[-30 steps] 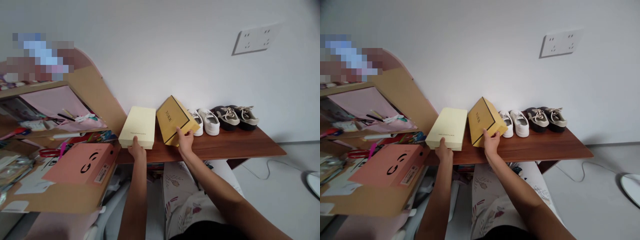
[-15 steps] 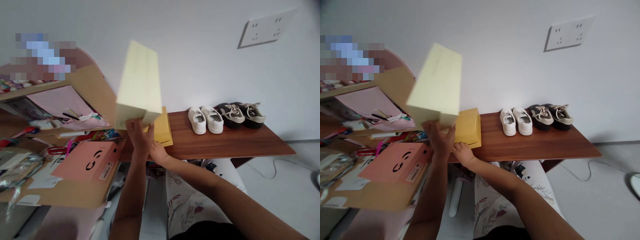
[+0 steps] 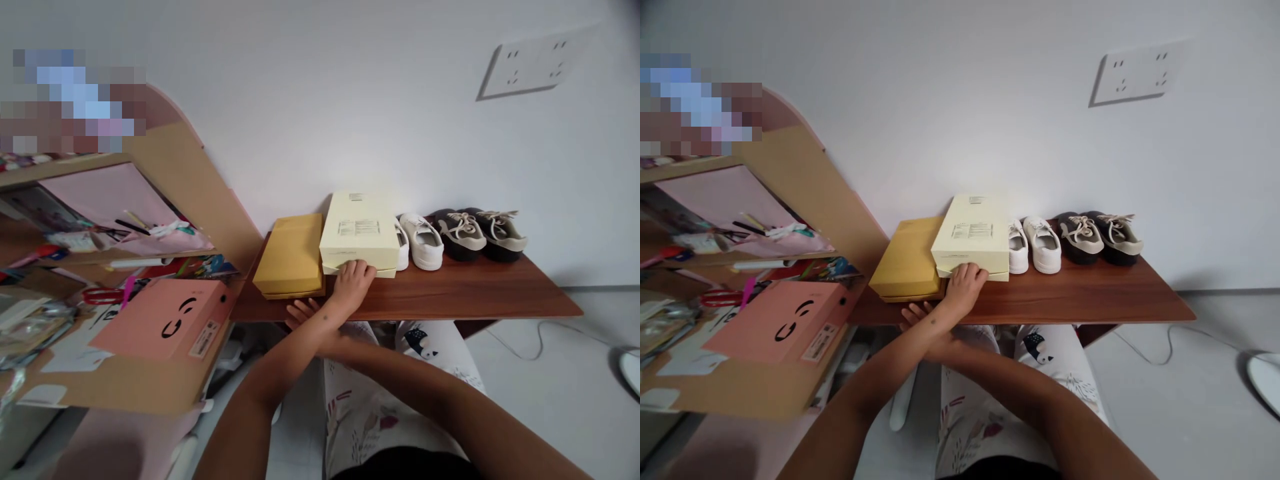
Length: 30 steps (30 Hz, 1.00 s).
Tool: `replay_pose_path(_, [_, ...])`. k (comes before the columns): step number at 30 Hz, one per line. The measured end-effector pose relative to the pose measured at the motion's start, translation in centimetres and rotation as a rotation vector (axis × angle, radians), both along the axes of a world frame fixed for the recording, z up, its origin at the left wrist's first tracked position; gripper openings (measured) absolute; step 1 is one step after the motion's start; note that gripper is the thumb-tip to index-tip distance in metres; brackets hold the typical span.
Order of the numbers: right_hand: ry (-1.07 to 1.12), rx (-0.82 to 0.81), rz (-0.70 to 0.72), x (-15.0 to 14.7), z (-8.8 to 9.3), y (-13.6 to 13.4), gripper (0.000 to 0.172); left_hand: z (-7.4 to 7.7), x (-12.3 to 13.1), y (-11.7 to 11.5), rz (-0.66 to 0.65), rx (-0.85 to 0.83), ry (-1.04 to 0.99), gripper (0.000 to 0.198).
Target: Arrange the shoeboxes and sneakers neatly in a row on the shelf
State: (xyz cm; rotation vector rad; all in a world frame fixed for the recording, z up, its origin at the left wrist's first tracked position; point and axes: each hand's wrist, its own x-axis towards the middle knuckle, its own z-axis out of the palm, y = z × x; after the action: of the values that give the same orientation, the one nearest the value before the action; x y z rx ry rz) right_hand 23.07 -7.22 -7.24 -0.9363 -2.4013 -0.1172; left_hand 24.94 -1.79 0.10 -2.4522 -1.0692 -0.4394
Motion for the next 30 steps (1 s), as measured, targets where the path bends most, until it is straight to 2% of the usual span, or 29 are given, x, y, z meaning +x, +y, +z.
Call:
replay_pose_path(3, [0.180, -0.101, -0.017, 3.8, -2.2, -2.6, 0.030, -1.5, -0.1, -0.3, 0.037, -0.065, -0.047, 0.017])
replay_pose_path(6, [0.307, -0.177, -0.092, 8.6, -3.0, -4.7, 0.021, -3.2, -0.5, -0.1, 0.035, -0.171, -0.099, 0.017])
replay_pose_path(9, [0.402, -0.199, -0.188, 12.1, -2.5, -5.7, 0.019, -4.7, -0.6, 0.3, 0.051, -0.257, -0.135, 0.017])
replay_pose_path(12, [0.473, -0.145, -0.280, 13.9, -1.1, -5.3, 0.018, -5.8, -1.2, 0.0, 0.025, -0.291, -0.201, 0.017])
replay_pose_path(15, [0.515, -0.019, -0.418, 14.8, 0.8, -3.4, 0.019, -6.4, -3.4, -1.2, 0.015, -0.186, -0.368, 0.026])
replay_pose_path(18, [0.455, 0.040, -0.539, 15.3, 2.7, 0.1, 0.027, -6.4, -7.0, -1.8, 0.242, -0.031, -0.540, 0.038])
replay_pose_path(20, [0.358, 0.012, -0.527, 15.2, 3.4, 3.0, 0.040, -5.9, -9.2, -1.1, 0.378, -0.023, -0.567, 0.044])
replay_pose_path(22, [0.274, -0.031, -0.480, 15.0, 3.5, 5.6, 0.049, -5.2, -10.9, 0.3, 0.438, -0.051, -0.550, 0.047])
replay_pose_path(25, [0.218, -0.059, -0.421, 14.8, 3.1, 8.1, 0.054, -4.4, -12.1, 2.7, 0.452, -0.058, -0.537, 0.048])
replay_pose_path(30, [0.198, -0.058, -0.416, 15.4, 2.4, 9.4, 0.055, -4.4, -11.6, 4.7, 0.425, -0.053, -0.577, 0.047])
